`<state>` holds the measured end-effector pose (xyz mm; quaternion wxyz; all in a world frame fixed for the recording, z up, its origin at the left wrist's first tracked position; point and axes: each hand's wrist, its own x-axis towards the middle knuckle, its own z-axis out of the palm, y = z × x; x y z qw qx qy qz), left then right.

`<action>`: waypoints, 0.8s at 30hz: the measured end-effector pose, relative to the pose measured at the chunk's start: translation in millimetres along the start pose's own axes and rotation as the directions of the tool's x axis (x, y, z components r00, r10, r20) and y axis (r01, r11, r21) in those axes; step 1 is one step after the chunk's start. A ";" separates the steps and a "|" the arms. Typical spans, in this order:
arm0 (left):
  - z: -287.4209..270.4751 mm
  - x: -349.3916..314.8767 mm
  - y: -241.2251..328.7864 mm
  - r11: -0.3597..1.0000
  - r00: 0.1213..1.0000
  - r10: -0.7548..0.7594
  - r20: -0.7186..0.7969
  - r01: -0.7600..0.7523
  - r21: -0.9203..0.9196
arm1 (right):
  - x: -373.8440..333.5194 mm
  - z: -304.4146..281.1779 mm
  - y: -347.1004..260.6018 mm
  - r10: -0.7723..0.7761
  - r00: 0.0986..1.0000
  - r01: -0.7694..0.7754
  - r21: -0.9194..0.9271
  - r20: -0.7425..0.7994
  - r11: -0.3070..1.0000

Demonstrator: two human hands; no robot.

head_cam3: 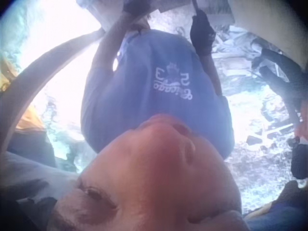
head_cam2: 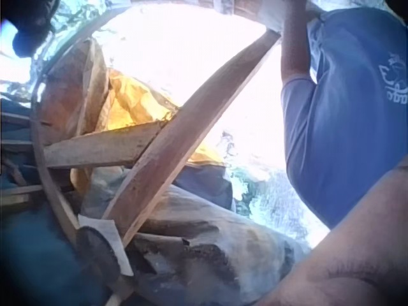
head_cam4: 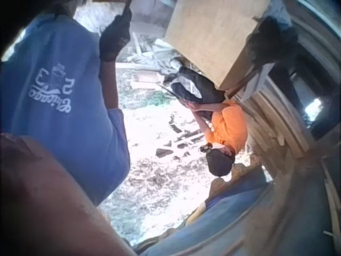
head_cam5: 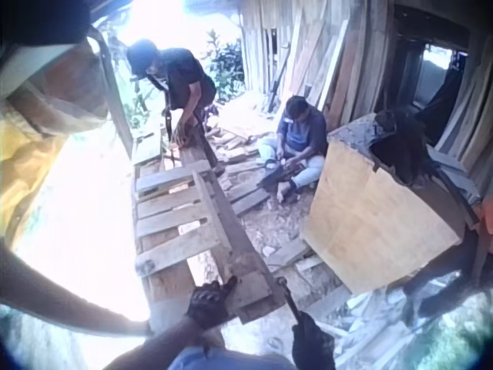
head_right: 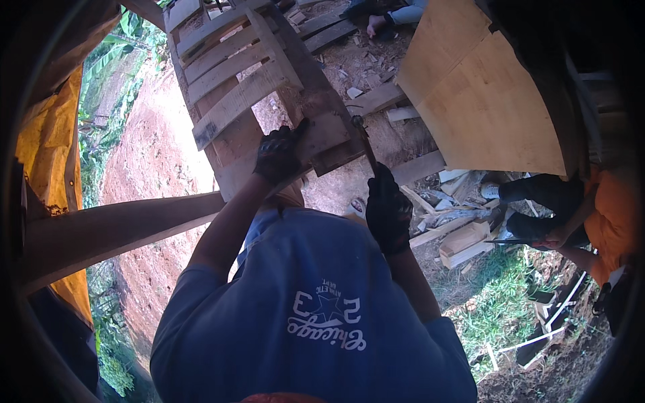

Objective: The person assembles a wooden structure by positioning wood slats and securing them with a hammer.

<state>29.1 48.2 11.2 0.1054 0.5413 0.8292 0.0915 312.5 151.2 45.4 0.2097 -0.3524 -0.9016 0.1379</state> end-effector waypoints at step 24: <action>10.8 4.3 -6.5 0.998 0.999 -0.035 0.033 0.033 0.055 | -3.1 -10.5 -15.8 0.136 0.991 -0.133 0.224 0.003 0.965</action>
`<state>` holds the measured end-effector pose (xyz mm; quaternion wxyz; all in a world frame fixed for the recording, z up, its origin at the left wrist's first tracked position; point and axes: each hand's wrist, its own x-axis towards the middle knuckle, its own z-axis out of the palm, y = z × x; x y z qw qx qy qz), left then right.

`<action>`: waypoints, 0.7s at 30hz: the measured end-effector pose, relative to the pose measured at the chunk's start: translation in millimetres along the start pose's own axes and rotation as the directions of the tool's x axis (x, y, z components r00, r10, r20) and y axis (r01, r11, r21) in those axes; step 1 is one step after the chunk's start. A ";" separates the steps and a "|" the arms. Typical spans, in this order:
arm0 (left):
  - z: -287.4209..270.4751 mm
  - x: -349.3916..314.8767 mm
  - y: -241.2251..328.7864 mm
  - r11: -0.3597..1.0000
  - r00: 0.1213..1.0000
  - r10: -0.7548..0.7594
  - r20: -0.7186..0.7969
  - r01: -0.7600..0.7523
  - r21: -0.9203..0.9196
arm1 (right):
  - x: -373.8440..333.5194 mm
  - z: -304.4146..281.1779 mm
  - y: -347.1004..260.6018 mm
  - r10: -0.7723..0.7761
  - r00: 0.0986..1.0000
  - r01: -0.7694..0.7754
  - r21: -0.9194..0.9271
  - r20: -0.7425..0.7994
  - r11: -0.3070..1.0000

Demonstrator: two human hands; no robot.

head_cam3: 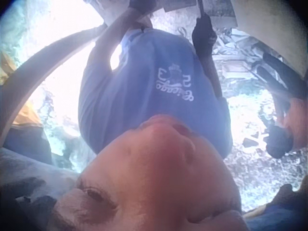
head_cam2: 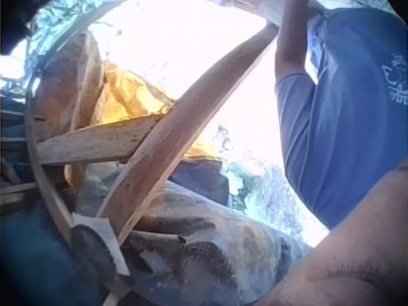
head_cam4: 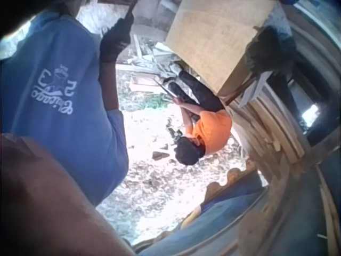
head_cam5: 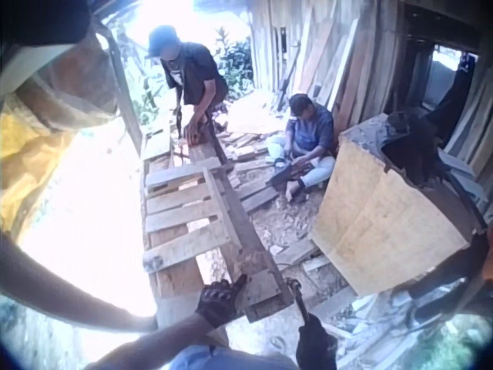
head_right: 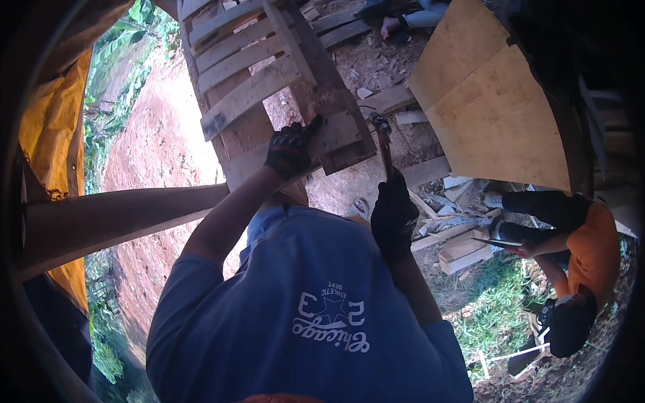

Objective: The person assembles a wooden structure by positioning wood slats and securing them with a hammer.

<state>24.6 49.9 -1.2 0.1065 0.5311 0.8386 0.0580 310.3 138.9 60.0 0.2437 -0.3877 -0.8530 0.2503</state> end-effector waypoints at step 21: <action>4.5 -1.6 -2.5 1.000 1.000 -0.018 -0.021 0.018 0.004 | 9.0 -5.5 -11.4 -0.055 0.998 0.055 -0.011 0.005 0.998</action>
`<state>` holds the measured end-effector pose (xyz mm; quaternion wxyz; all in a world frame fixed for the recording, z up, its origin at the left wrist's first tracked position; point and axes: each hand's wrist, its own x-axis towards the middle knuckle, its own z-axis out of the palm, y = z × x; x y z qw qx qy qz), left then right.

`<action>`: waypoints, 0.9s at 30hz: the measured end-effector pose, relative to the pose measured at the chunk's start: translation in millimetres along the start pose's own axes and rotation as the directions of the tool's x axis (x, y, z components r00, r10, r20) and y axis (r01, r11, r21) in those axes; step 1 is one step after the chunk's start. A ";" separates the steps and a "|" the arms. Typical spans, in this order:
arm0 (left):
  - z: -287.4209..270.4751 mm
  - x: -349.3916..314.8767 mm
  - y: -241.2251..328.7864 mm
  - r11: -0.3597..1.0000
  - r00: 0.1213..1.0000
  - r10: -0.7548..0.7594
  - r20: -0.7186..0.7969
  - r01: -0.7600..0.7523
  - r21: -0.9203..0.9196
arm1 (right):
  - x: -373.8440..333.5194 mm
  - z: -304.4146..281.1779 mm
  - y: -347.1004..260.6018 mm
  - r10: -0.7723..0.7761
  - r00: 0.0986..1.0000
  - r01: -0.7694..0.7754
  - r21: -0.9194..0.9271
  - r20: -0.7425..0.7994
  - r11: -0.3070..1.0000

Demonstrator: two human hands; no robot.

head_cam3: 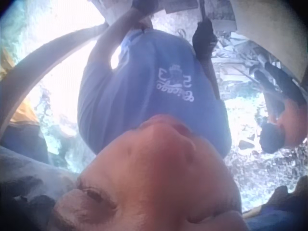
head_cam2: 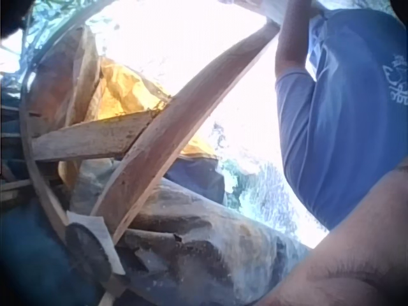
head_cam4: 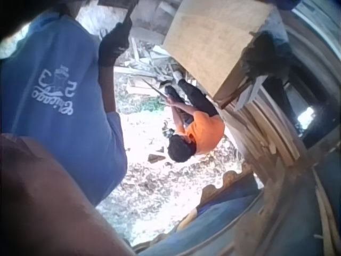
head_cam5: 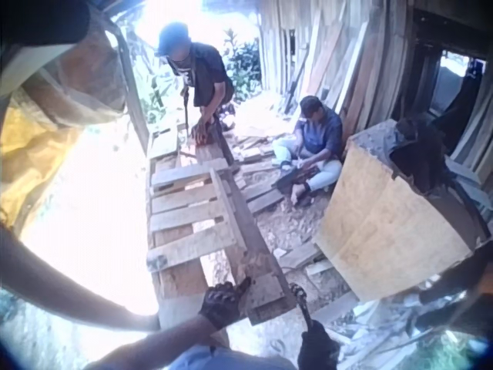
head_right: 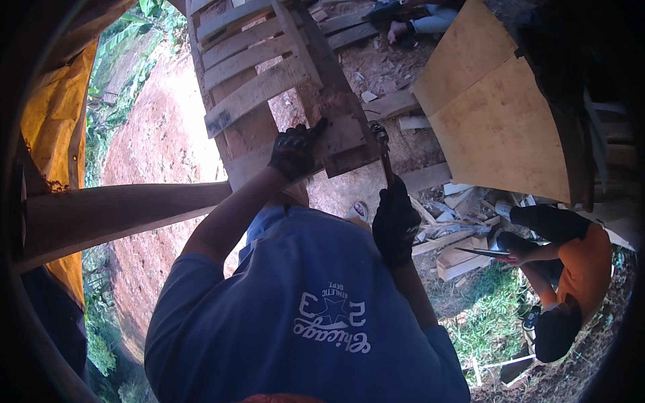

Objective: The person assembles a wooden structure by positioning wood slats and securing them with a hammer.

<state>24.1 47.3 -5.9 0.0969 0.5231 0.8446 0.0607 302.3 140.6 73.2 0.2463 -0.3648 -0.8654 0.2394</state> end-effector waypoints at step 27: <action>-0.8 1.0 -0.1 0.998 1.000 0.027 -0.011 -0.028 -0.049 | 56.4 44.6 39.6 -0.070 0.974 0.119 -0.225 0.214 0.967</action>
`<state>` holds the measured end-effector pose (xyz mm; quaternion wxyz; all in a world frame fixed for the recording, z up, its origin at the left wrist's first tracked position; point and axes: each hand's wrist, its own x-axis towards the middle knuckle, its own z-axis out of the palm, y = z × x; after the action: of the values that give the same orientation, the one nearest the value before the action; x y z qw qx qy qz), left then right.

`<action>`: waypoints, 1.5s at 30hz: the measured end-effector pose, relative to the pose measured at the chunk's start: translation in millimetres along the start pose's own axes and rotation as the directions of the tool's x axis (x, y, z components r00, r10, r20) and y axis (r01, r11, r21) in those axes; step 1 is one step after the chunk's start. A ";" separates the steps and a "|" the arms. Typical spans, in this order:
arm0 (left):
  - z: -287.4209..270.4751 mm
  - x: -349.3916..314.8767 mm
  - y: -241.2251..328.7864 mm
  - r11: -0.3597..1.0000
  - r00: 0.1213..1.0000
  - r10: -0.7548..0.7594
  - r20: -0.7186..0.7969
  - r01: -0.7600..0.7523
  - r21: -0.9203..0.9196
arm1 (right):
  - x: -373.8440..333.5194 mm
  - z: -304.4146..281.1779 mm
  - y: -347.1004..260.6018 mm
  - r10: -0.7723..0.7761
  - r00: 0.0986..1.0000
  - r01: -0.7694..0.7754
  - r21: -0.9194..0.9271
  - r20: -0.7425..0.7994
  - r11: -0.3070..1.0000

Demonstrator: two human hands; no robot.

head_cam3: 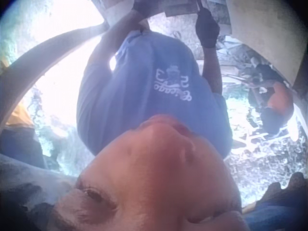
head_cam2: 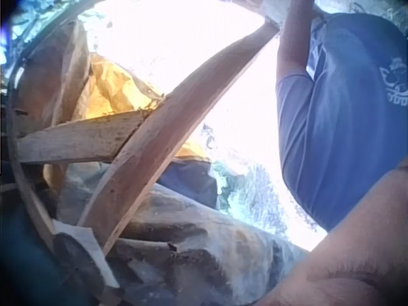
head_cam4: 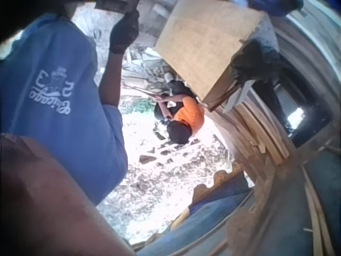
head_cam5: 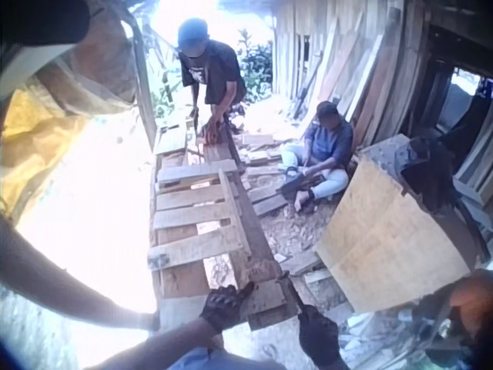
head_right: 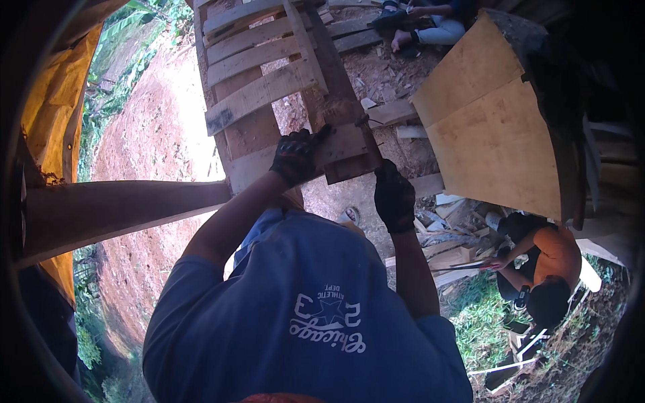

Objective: The person assembles a wooden structure by positioning wood slats and securing them with a hammer.

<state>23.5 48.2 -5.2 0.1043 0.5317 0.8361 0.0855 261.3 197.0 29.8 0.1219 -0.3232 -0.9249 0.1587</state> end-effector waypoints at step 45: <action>-49.6 11.6 -34.8 0.891 0.901 0.198 0.386 -0.001 -0.454 | -32.6 -50.8 3.2 0.206 0.965 -0.132 0.375 -0.164 0.918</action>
<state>-24.8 42.5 32.7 0.3962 0.5428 0.7226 0.1620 304.5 189.5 71.4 0.2572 -0.3887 -0.8314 0.3024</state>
